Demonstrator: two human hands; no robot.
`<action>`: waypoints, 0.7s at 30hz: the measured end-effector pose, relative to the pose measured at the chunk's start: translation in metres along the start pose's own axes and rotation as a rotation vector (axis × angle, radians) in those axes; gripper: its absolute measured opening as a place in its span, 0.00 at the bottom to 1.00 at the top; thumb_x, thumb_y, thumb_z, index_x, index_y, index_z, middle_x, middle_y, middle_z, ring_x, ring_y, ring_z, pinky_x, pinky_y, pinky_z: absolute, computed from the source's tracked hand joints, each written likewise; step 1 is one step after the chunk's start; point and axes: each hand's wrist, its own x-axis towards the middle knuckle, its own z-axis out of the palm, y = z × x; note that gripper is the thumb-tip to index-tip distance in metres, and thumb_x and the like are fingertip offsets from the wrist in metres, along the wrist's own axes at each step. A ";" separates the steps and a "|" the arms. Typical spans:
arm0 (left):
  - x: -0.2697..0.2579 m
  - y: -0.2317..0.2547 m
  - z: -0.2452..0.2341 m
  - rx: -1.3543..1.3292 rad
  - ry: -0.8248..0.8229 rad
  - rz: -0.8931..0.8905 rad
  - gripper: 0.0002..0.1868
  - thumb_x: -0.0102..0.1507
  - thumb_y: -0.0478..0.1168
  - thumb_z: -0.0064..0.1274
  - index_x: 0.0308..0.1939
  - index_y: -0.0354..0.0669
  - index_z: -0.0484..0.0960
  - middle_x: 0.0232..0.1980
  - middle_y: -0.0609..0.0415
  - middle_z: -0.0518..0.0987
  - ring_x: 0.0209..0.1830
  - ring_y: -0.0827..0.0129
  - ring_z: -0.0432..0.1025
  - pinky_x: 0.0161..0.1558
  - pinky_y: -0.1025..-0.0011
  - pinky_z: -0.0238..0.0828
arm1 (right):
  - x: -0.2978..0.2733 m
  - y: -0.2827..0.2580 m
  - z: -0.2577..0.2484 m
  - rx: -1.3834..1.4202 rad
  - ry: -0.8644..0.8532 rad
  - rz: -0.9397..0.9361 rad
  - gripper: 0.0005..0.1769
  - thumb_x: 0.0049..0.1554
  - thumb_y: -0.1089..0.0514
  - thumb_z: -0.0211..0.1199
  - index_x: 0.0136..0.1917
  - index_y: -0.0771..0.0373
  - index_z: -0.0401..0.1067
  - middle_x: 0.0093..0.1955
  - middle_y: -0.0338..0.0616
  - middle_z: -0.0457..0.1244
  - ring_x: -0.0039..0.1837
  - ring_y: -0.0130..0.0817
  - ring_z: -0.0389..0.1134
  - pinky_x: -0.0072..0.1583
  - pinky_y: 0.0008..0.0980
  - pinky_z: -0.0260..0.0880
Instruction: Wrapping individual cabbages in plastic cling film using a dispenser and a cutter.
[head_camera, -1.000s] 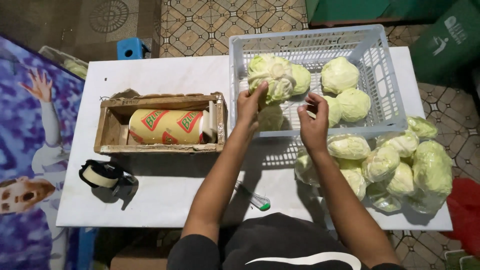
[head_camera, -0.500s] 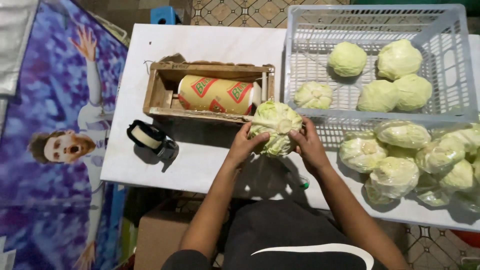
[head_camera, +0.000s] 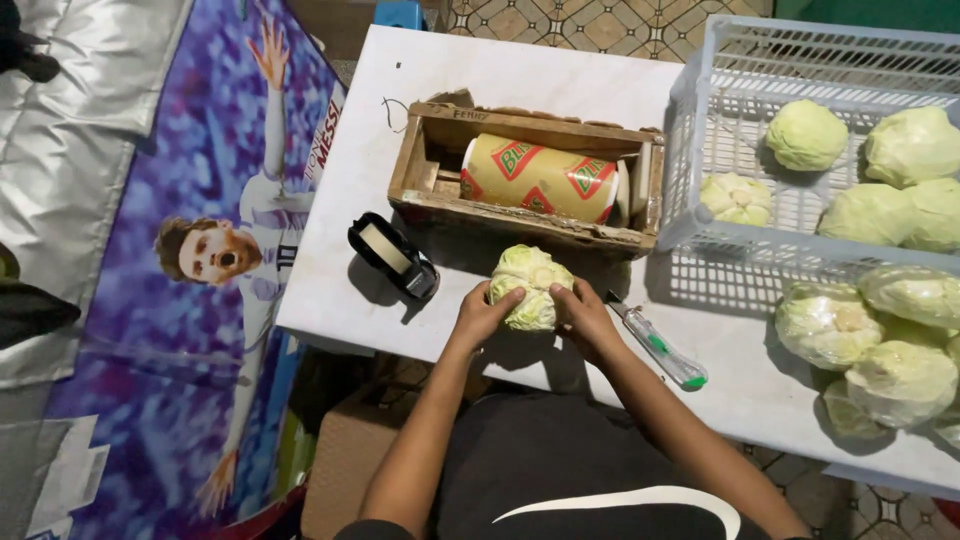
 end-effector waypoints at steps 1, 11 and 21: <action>0.002 0.002 -0.003 0.001 -0.006 0.005 0.40 0.55 0.62 0.72 0.59 0.37 0.79 0.53 0.33 0.81 0.59 0.48 0.75 0.56 0.55 0.74 | 0.002 0.000 0.004 0.002 0.006 -0.005 0.45 0.61 0.43 0.66 0.81 0.64 0.52 0.75 0.66 0.53 0.69 0.61 0.62 0.61 0.65 0.67; 0.016 0.015 -0.043 0.333 -0.164 0.044 0.43 0.60 0.66 0.60 0.65 0.32 0.76 0.56 0.30 0.80 0.60 0.42 0.75 0.57 0.52 0.74 | 0.054 0.046 0.004 -0.451 0.222 -0.197 0.54 0.54 0.33 0.73 0.77 0.72 0.59 0.65 0.74 0.59 0.64 0.66 0.68 0.57 0.54 0.75; -0.090 0.191 -0.113 -0.133 -0.067 0.954 0.21 0.55 0.39 0.71 0.17 0.46 0.71 0.17 0.59 0.65 0.16 0.70 0.61 0.23 0.75 0.60 | 0.050 -0.042 -0.002 -0.818 0.681 -1.178 0.18 0.55 0.58 0.74 0.59 0.56 0.76 0.55 0.44 0.56 0.59 0.47 0.61 0.66 0.42 0.58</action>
